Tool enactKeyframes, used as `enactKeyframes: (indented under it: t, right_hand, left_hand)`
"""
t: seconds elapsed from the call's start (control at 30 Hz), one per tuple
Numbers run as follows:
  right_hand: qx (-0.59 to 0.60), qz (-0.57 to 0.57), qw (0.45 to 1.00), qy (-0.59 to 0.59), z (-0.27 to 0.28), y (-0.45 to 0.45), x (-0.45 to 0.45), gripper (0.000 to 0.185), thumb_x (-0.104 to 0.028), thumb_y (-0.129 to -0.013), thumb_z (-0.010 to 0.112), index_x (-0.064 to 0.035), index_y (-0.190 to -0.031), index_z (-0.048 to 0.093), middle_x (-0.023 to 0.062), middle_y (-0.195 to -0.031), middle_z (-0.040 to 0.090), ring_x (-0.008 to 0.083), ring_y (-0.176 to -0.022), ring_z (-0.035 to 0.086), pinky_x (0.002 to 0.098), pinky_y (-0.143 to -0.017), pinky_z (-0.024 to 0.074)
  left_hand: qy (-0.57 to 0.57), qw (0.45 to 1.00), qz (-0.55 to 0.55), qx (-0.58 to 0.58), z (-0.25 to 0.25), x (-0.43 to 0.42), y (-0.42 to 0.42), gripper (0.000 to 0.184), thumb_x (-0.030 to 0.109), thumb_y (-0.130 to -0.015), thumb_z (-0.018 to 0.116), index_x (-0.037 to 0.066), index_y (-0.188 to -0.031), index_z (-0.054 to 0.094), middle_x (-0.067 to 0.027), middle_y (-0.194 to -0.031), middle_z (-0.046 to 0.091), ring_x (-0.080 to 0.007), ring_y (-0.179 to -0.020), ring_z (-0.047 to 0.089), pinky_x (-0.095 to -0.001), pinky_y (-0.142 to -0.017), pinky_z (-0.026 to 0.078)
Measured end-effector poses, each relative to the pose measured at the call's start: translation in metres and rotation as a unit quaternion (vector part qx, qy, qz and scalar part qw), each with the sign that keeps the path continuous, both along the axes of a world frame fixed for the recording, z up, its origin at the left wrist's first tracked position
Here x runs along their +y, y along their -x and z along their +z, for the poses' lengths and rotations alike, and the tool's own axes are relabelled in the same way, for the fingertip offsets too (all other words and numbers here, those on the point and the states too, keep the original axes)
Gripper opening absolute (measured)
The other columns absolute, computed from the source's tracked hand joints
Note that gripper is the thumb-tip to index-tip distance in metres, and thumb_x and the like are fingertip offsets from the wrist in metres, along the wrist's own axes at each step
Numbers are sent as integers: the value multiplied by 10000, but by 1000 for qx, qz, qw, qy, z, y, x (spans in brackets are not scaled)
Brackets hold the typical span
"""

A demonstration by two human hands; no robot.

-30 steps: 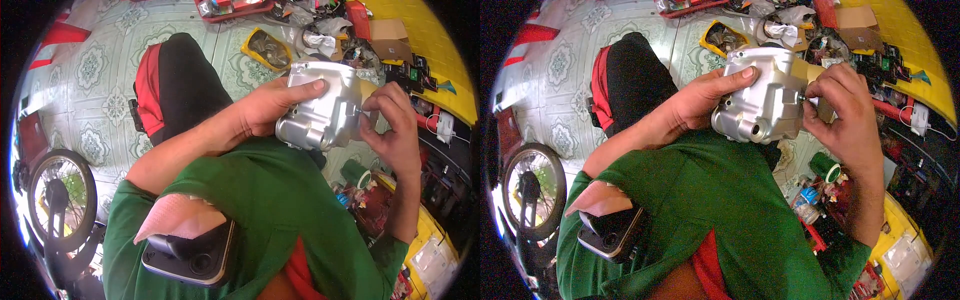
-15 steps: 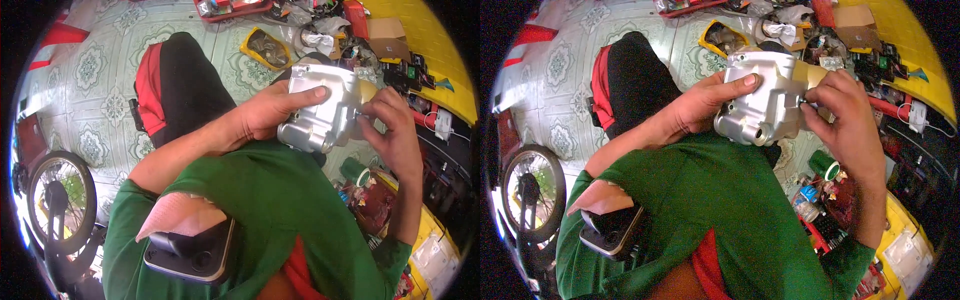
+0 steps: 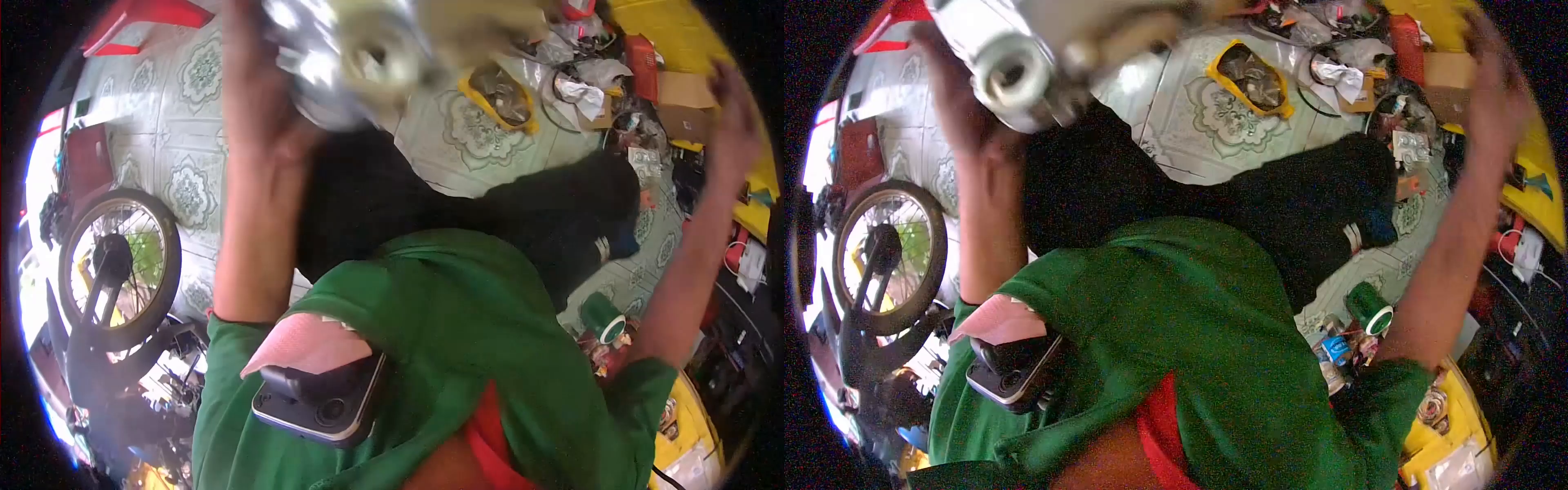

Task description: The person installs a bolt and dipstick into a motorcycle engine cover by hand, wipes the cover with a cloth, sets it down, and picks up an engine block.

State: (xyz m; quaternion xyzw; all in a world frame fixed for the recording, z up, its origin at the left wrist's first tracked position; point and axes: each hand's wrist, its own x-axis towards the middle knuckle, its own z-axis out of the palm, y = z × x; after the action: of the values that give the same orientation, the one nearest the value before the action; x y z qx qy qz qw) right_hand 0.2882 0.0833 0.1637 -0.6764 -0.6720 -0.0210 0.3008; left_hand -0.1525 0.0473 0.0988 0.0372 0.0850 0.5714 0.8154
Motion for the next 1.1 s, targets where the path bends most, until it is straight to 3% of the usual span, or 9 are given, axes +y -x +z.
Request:
enactKeyframes:
  t: [0.03,0.07,0.1,0.17,0.2,0.27,0.3,0.43,1.1]
  right_hand:
    - [124,-29,991,27,-33,28,17,369,-256,-979,489,-31,-1247,605,117,-1191,650,175,-1103,599,293,-979,430]
    - [129,-30,991,28,-64,53,26,369,-256,-979,489,-31,-1247,605,117,-1191,650,175,-1103,599,293,-979,430]
    - [27,41,991,121,-96,76,31,358,-256,-934,559,-26,-1202,620,136,-1132,670,202,-1028,634,317,-912,470]
    - [-82,157,918,354,-202,77,45,305,-243,-872,639,-41,-1099,665,170,-1027,693,256,-895,673,364,-817,516]
    - [-111,156,863,468,-244,91,32,271,-257,-851,651,-49,-1018,695,161,-955,701,275,-842,669,385,-786,520]
    - [-218,159,725,634,-283,120,4,471,-340,-761,659,12,-1073,659,186,-933,697,285,-832,688,402,-775,539]
    - [-34,27,686,727,-312,116,-18,456,-293,-753,663,61,-1038,633,212,-919,688,281,-819,690,400,-744,543]
    - [-45,74,887,453,-377,116,-94,502,-138,-751,675,1,-1185,464,247,-939,647,385,-827,662,476,-743,532]
    - [-109,169,887,415,-386,135,-86,203,-165,-655,677,-46,-819,657,189,-779,650,370,-768,633,451,-698,505]
  left_hand:
    - [-180,933,-114,-288,-40,33,2,786,706,-879,421,17,-1250,486,-178,-1080,661,-336,-857,684,-477,-659,588]
    - [-215,955,-113,172,1,15,38,790,718,-882,387,20,-1238,489,-177,-1042,665,-305,-794,683,-446,-611,592]
    - [-264,937,-171,155,-3,35,60,846,756,-872,335,10,-1237,495,-227,-1178,598,-329,-1015,631,-512,-806,545]
    - [-28,844,280,456,-12,40,62,567,541,-950,468,102,-1309,464,-122,-1216,575,-325,-1058,602,-510,-868,527]
    - [-177,963,71,189,-48,48,116,553,525,-950,480,134,-1339,440,-137,-1275,530,-375,-1110,564,-574,-882,505]
    - [-112,935,135,309,-44,40,103,563,520,-948,486,119,-1340,436,-139,-1270,534,-372,-1113,564,-574,-896,500]
    - [-44,882,200,425,-41,35,97,574,516,-947,492,104,-1342,433,-141,-1265,537,-369,-1116,564,-574,-909,496]
    - [54,911,142,384,-54,41,103,568,474,-931,555,67,-1319,476,-124,-1247,578,-309,-1115,586,-507,-952,488]
    - [20,957,53,283,-35,27,68,577,447,-980,474,15,-1358,416,-170,-1242,572,-295,-1087,612,-463,-921,525]
